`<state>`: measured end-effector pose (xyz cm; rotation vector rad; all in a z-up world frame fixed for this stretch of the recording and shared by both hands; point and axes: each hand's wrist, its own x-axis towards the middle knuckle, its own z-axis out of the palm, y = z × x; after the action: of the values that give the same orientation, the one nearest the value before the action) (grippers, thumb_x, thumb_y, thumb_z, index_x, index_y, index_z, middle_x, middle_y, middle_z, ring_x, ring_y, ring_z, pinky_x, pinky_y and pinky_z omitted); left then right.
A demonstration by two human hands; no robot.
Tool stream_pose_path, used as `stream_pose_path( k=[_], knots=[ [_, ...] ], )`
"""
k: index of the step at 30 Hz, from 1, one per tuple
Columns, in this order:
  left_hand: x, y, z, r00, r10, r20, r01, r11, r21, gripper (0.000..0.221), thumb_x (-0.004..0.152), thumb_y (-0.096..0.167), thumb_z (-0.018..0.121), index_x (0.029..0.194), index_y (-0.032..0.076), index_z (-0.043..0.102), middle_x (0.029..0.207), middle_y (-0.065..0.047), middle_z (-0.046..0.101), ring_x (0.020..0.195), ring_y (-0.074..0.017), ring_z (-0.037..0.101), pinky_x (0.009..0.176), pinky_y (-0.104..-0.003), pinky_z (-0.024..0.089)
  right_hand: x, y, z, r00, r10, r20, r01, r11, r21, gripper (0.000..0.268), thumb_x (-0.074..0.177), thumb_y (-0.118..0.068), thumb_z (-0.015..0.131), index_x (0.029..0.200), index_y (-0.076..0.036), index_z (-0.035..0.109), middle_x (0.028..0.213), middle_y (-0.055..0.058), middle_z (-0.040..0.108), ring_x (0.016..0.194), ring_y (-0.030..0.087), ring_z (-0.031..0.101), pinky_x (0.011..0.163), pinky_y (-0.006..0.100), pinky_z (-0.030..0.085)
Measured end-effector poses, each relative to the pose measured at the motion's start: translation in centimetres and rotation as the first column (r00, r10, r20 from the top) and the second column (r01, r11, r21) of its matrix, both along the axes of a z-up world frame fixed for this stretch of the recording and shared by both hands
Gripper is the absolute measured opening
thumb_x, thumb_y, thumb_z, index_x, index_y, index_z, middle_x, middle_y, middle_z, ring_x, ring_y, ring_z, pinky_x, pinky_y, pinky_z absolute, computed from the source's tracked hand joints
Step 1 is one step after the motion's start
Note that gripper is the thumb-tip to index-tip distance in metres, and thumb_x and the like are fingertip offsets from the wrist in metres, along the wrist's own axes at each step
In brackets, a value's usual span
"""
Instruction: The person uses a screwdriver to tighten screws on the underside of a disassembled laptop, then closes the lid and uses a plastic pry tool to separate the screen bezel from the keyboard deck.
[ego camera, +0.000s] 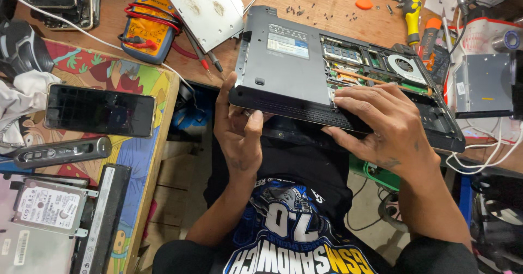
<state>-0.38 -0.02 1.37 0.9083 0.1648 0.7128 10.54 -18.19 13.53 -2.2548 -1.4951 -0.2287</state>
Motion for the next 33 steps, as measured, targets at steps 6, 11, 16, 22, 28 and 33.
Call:
stream_pose_path(
  k=[6,11,16,22,28,33],
  knots=[
    [0.1,-0.2,0.2,0.999,0.035,0.019,-0.035,0.999,0.014,0.069,0.093,-0.002,0.052,0.159,-0.005,0.032,0.113,-0.01,0.061,0.107,-0.0134,0.06,0.104,-0.037,0.058,0.1,-0.1,-0.2,1.0,-0.004,-0.003,0.004,1.0,0.006,0.046,0.08,-0.023,0.09,0.114,-0.002,0.067,0.117,0.012,0.073,0.109,0.028,0.072,0.093,0.04,0.053],
    [0.2,-0.5,-0.1,0.997,0.079,-0.016,-0.078,0.995,0.058,0.066,0.094,0.001,0.051,0.158,-0.005,0.035,0.108,-0.007,0.059,0.096,-0.0092,0.055,0.092,-0.026,0.053,0.0,-0.3,-0.4,1.0,-0.014,0.003,0.014,1.0,0.009,0.047,0.079,-0.022,0.09,0.115,-0.002,0.068,0.118,0.013,0.073,0.107,0.029,0.071,0.092,0.042,0.053],
    [1.1,-0.1,-0.9,0.99,0.108,-0.087,-0.097,0.988,0.12,0.065,0.094,0.004,0.051,0.157,-0.004,0.039,0.102,-0.003,0.053,0.092,-0.0093,0.051,0.086,-0.025,0.051,0.3,-0.1,-1.3,0.999,-0.011,-0.036,0.011,1.0,0.0,0.044,0.079,-0.014,0.087,0.116,-0.001,0.068,0.119,0.016,0.072,0.111,0.031,0.071,0.094,0.041,0.056],
    [1.1,-0.4,-1.1,0.99,0.13,-0.063,-0.121,0.985,0.122,0.061,0.093,0.003,0.049,0.154,-0.002,0.04,0.115,-0.008,0.057,0.094,-0.0092,0.05,0.085,-0.022,0.046,0.4,-0.5,-1.7,0.997,0.002,-0.08,0.002,0.999,0.047,0.044,0.078,-0.011,0.087,0.115,0.001,0.067,0.119,0.016,0.072,0.111,0.032,0.071,0.094,0.043,0.056],
    [1.8,-0.5,-0.8,0.998,0.056,0.006,-0.055,0.997,-0.05,0.066,0.087,-0.001,0.046,0.151,0.007,0.032,0.124,-0.01,0.054,0.109,-0.0128,0.053,0.095,-0.029,0.052,0.2,-0.2,-1.7,0.994,-0.034,-0.108,0.041,0.998,0.057,0.045,0.076,-0.013,0.089,0.114,0.0,0.068,0.118,0.015,0.072,0.108,0.033,0.071,0.093,0.042,0.057],
    [1.6,0.6,-0.8,1.0,-0.022,0.003,0.022,0.997,-0.077,0.07,0.085,-0.005,0.047,0.151,0.01,0.032,0.125,-0.01,0.053,0.115,-0.0155,0.056,0.107,-0.036,0.056,0.0,0.3,-0.8,0.994,-0.033,-0.105,0.035,0.999,0.021,0.044,0.079,-0.016,0.088,0.114,0.001,0.068,0.118,0.016,0.072,0.108,0.031,0.071,0.092,0.041,0.055]
  ],
)
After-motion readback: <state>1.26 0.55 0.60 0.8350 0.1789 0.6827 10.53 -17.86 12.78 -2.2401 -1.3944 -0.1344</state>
